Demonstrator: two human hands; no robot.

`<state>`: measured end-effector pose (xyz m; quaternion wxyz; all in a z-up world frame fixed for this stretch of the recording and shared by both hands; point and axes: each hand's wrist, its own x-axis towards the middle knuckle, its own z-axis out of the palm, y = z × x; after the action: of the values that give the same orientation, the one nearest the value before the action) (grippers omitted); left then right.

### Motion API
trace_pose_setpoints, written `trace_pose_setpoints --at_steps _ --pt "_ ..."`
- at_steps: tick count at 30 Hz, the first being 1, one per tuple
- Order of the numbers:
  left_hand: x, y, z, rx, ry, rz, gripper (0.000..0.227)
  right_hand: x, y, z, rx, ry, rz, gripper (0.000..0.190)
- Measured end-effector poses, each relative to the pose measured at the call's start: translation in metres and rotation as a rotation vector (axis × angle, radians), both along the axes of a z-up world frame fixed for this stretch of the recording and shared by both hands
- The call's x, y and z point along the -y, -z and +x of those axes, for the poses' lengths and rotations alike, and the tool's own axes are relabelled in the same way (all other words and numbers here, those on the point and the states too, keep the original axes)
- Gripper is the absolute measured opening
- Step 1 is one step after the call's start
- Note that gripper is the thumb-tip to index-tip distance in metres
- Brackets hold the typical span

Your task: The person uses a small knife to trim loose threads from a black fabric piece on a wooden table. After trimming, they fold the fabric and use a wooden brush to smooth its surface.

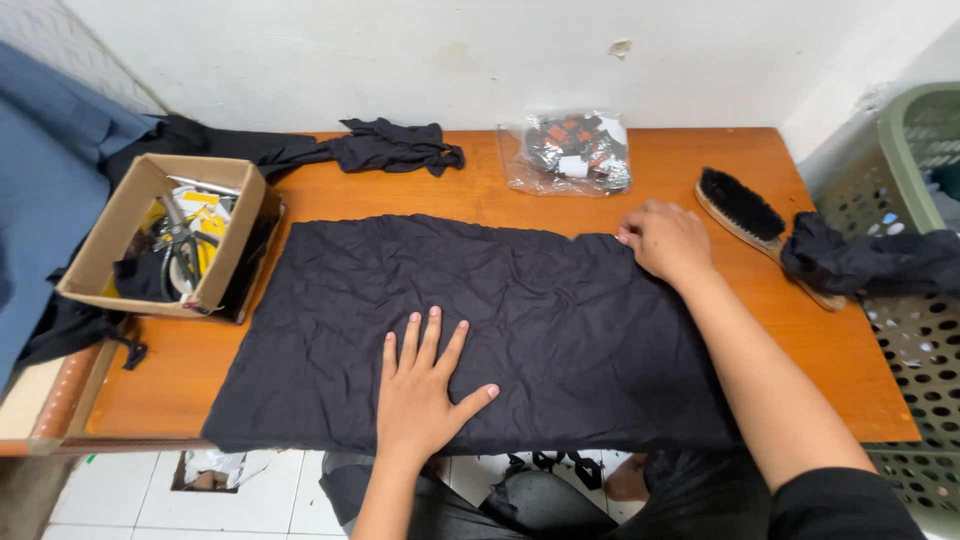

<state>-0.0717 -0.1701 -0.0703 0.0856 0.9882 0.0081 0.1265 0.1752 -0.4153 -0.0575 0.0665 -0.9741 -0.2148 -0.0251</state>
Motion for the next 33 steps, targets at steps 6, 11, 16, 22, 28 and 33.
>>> trace_pose_setpoints --at_steps 6,11,16,22,28,33 --pt "0.0 -0.004 -0.003 -0.023 0.009 -0.046 0.073 0.028 0.001 0.014 -0.126 0.187 -0.2 0.027" --pt "-0.001 -0.002 -0.004 0.002 0.013 -0.05 0.071 0.057 -0.012 0.003 -0.299 0.496 -0.178 0.033" --pt "-0.001 -0.001 -0.004 0.0 0.021 -0.041 0.071 0.1 0.023 0.007 0.158 0.405 -0.149 0.025" --pt "-0.008 0.009 -0.002 -0.03 0.058 -0.022 0.075 0.076 -0.01 -0.044 0.208 -0.069 0.068 0.018" --pt "-0.046 -0.023 0.036 0.147 -0.042 -0.072 0.043 0.068 -0.016 -0.068 0.037 -0.031 0.026 0.028" --pt "-0.121 0.0 0.091 -0.056 -0.072 0.002 0.042 0.081 0.015 -0.046 0.102 -0.041 -0.003 0.03"
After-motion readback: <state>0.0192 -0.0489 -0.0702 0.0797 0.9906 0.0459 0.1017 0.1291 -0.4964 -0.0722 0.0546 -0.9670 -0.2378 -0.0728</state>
